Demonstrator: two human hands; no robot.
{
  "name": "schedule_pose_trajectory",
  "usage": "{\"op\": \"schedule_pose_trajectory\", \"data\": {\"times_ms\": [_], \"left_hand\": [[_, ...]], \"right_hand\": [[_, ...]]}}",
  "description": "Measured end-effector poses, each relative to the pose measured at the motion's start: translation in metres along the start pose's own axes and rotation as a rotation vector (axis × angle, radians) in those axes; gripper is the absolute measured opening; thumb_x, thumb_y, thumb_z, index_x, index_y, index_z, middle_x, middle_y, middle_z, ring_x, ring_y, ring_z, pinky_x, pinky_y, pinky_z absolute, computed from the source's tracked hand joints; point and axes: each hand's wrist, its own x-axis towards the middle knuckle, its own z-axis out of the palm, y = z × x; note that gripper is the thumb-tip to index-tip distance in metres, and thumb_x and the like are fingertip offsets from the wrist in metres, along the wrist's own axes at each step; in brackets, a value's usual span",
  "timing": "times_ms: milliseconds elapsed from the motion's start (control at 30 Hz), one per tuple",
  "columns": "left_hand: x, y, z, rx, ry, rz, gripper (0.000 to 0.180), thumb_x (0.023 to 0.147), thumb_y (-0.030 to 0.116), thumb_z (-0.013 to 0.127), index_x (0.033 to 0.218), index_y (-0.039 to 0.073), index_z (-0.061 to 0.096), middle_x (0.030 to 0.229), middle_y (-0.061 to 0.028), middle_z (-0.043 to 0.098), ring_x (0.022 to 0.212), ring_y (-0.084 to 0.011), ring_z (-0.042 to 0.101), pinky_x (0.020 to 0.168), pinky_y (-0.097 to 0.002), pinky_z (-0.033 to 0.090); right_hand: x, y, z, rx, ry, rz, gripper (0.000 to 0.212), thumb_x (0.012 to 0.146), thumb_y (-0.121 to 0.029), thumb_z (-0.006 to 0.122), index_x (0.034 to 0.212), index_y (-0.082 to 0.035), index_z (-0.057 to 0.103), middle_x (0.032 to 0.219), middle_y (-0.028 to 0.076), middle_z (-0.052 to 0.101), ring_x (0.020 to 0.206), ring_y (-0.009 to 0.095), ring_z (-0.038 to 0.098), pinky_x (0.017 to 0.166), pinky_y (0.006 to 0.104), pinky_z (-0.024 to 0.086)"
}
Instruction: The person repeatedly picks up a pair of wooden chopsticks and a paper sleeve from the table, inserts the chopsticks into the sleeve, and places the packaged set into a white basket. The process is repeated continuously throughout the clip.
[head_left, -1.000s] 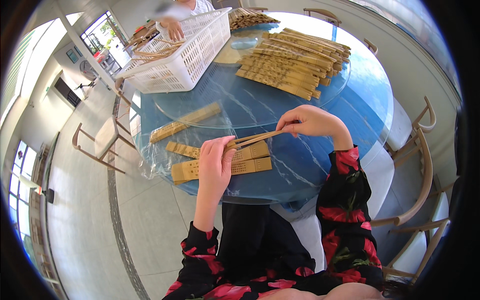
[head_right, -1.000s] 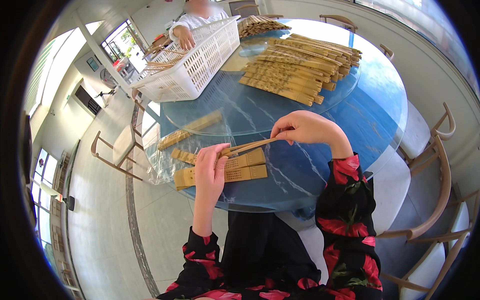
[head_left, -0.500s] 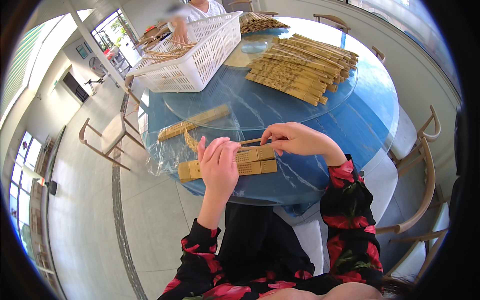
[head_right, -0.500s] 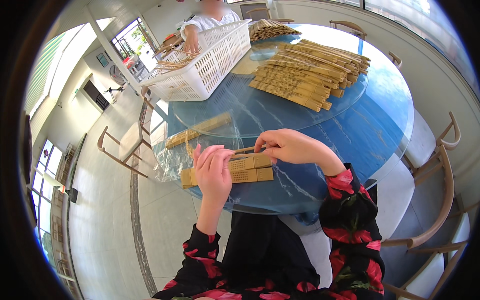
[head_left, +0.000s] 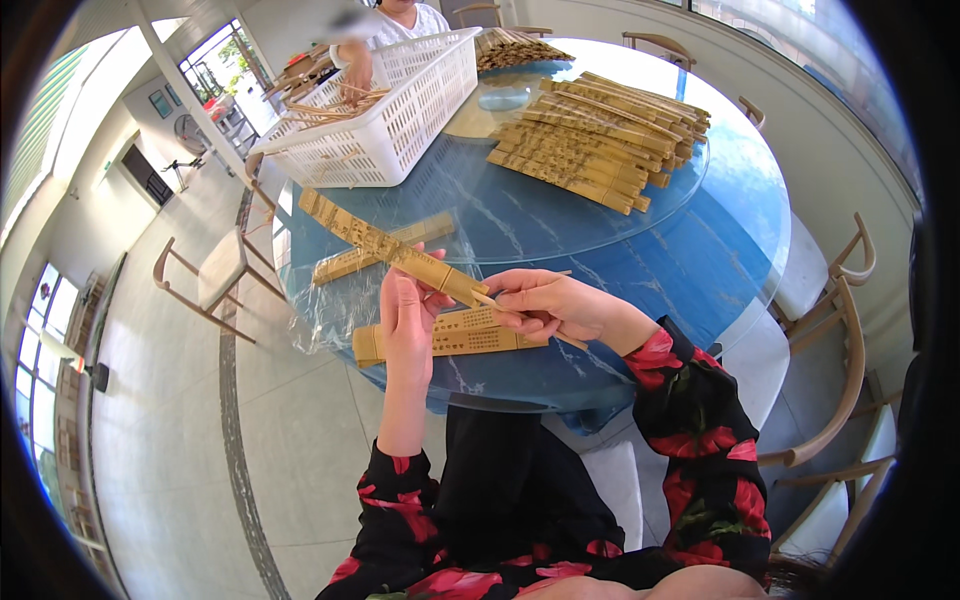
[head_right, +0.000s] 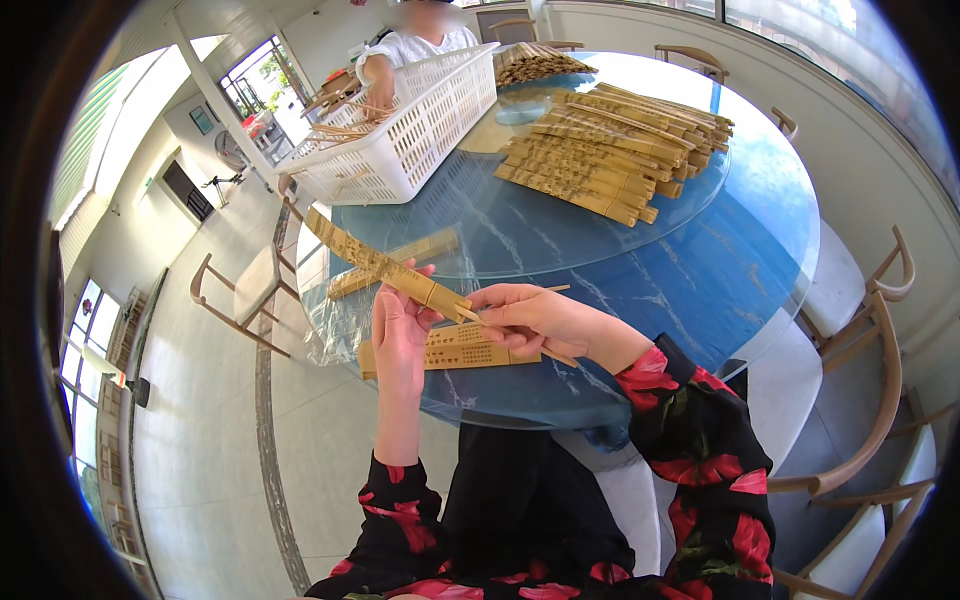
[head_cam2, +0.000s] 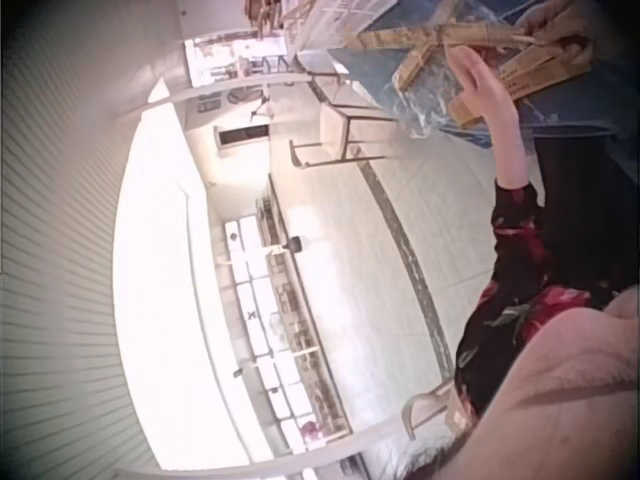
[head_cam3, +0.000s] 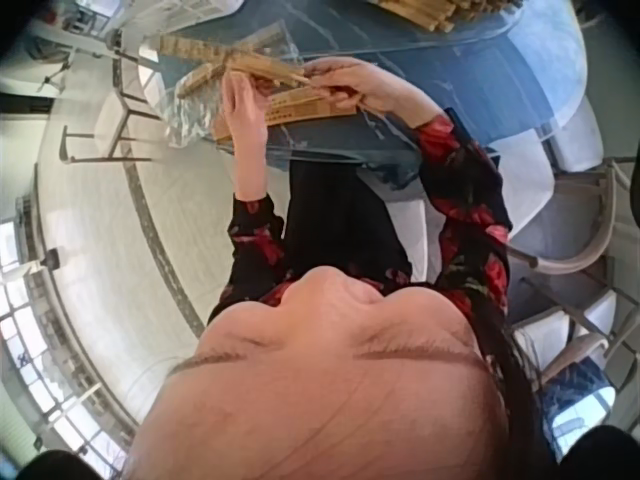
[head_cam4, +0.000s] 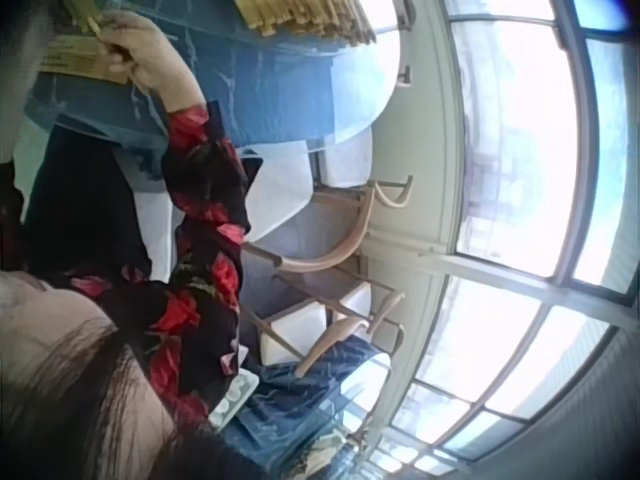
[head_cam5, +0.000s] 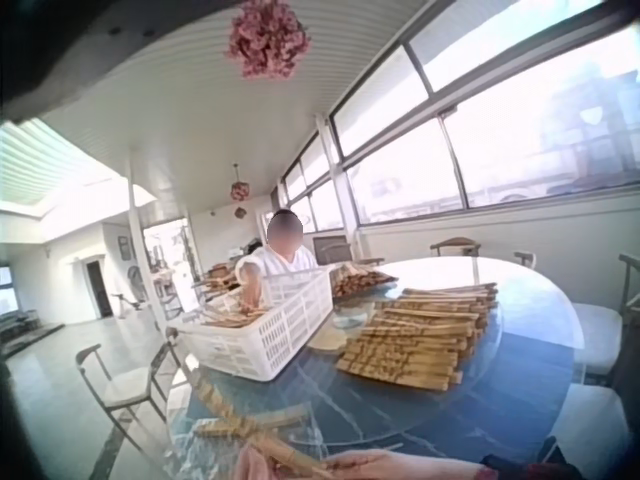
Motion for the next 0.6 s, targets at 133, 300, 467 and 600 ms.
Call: {"op": "schedule_pose_trajectory", "data": {"times_ms": [133,300,467,600], "left_hand": [[0.004,0.008,0.013,-0.24,-0.246,-0.244,0.035,0.111,0.017,0.05,0.143,0.002,0.048,0.138,-0.017,0.06,0.082,-0.0078,0.057,0.073,-0.0251,0.052],[-0.001,-0.004,-0.002,-0.422,-0.23,-0.204,0.027,0.108,0.009,0.053,0.134,0.002,0.05,0.127,-0.0152,0.062,0.08,-0.0114,0.06,0.071,-0.0251,0.054],[-0.001,-0.008,-0.021,-0.443,-0.077,-0.116,0.027,0.108,0.008,0.052,0.135,0.003,0.05,0.123,-0.0116,0.062,0.085,-0.0121,0.06,0.076,-0.0264,0.054],[-0.005,-0.01,-0.022,-0.456,-0.023,-0.107,0.026,0.109,0.008,0.051,0.134,0.003,0.051,0.124,-0.0104,0.061,0.088,-0.0123,0.06,0.078,-0.0269,0.054]], "right_hand": [[-0.004,-0.002,-0.004,0.024,-0.033,0.018,0.03,0.108,-0.014,0.051,0.135,-0.002,0.048,0.085,0.002,0.053,0.061,0.003,0.037,0.048,0.0187,0.025],[-0.002,-0.003,-0.003,-0.133,0.02,0.017,0.029,0.109,-0.017,0.052,0.134,-0.002,0.053,0.086,0.002,0.057,0.06,0.004,0.04,0.05,0.02,0.032],[-0.013,-0.021,0.009,-0.633,0.159,0.026,0.031,0.109,-0.02,0.052,0.13,0.001,0.06,0.079,-0.002,0.059,0.063,0.004,0.045,0.056,0.0196,0.038],[-0.008,-0.013,-0.012,-0.888,0.1,-0.209,0.028,0.107,-0.023,0.055,0.119,-0.001,0.065,0.072,-0.002,0.058,0.065,0.007,0.05,0.057,0.0263,0.042]]}}
